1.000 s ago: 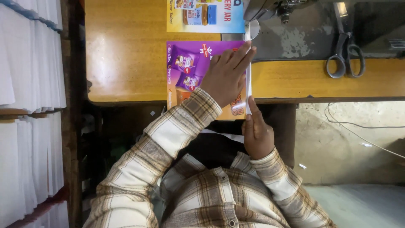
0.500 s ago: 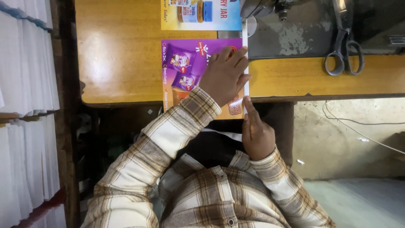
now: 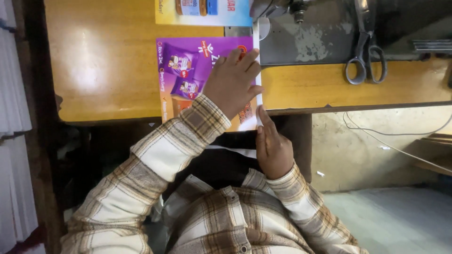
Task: The person sews a white strip of material onto the edges of various printed paper sheets using a sewing machine. They handle different sheets, including those with 'Sachet' and 'Kadogo' branding, aligning them under the needle and guiding them through the machine.
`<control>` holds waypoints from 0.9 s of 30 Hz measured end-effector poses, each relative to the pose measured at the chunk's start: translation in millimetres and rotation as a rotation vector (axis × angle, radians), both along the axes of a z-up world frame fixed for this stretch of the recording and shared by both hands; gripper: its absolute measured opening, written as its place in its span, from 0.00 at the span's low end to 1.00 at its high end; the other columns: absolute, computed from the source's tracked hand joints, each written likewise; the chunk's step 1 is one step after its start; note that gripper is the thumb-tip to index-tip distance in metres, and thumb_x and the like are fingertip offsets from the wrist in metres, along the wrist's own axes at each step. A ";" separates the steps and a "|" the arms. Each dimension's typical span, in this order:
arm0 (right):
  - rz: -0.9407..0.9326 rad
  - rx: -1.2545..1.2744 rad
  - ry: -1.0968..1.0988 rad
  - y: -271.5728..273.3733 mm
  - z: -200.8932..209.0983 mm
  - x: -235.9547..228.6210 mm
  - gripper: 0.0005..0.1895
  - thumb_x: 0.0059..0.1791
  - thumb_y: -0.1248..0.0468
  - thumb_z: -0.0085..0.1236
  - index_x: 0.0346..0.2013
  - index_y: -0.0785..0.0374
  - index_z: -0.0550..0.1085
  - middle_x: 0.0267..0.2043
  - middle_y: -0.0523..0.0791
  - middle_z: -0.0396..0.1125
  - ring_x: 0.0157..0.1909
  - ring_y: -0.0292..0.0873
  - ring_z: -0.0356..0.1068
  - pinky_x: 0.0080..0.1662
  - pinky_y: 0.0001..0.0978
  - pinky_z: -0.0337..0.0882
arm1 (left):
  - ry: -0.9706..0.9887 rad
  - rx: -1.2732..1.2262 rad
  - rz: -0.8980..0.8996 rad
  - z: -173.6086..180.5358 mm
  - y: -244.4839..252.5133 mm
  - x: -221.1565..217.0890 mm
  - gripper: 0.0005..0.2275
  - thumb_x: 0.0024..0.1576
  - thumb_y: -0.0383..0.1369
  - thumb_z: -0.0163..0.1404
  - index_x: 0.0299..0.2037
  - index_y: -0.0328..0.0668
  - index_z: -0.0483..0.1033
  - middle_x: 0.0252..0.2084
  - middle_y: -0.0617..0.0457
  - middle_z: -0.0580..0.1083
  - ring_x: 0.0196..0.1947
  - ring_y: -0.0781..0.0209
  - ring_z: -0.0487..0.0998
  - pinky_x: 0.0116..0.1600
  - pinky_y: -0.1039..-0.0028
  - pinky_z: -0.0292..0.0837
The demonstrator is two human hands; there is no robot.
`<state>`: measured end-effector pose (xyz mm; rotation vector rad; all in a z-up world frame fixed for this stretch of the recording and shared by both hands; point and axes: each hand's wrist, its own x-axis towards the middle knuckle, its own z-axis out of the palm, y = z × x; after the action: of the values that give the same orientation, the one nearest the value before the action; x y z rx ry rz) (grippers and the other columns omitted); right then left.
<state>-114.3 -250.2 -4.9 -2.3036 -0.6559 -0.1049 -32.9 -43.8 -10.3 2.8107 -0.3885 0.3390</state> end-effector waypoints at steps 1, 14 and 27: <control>0.042 -0.009 -0.042 -1.5 -5.7 1.9 0.23 0.64 0.63 0.40 0.74 0.63 0.68 0.67 0.51 0.71 0.50 0.55 0.80 0.42 0.43 0.79 | 0.075 0.037 0.014 6.9 0.5 2.7 0.22 0.66 0.54 0.52 0.57 0.44 0.76 0.69 0.49 0.69 0.66 0.42 0.69 0.61 0.53 0.69; 0.035 0.178 0.311 8.6 1.1 9.9 0.28 0.65 0.56 0.36 0.80 0.61 0.55 0.26 0.40 0.70 0.27 0.36 0.72 0.39 0.31 0.77 | 0.061 0.062 0.072 6.8 9.6 23.2 0.22 0.64 0.50 0.57 0.59 0.44 0.74 0.74 0.52 0.65 0.69 0.45 0.66 0.65 0.51 0.69; 0.047 -0.187 -0.010 -11.0 -4.8 -12.2 0.25 0.64 0.63 0.40 0.78 0.63 0.62 0.78 0.44 0.63 0.19 0.43 0.64 0.24 0.35 0.65 | -0.030 -0.089 -0.010 6.2 23.2 19.2 0.18 0.62 0.54 0.59 0.51 0.53 0.78 0.66 0.54 0.72 0.64 0.42 0.69 0.60 0.43 0.69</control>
<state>-126.5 -261.2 -9.7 -2.4655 -0.7517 -0.0344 -13.7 -20.7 -4.1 2.7192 -0.3841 0.3876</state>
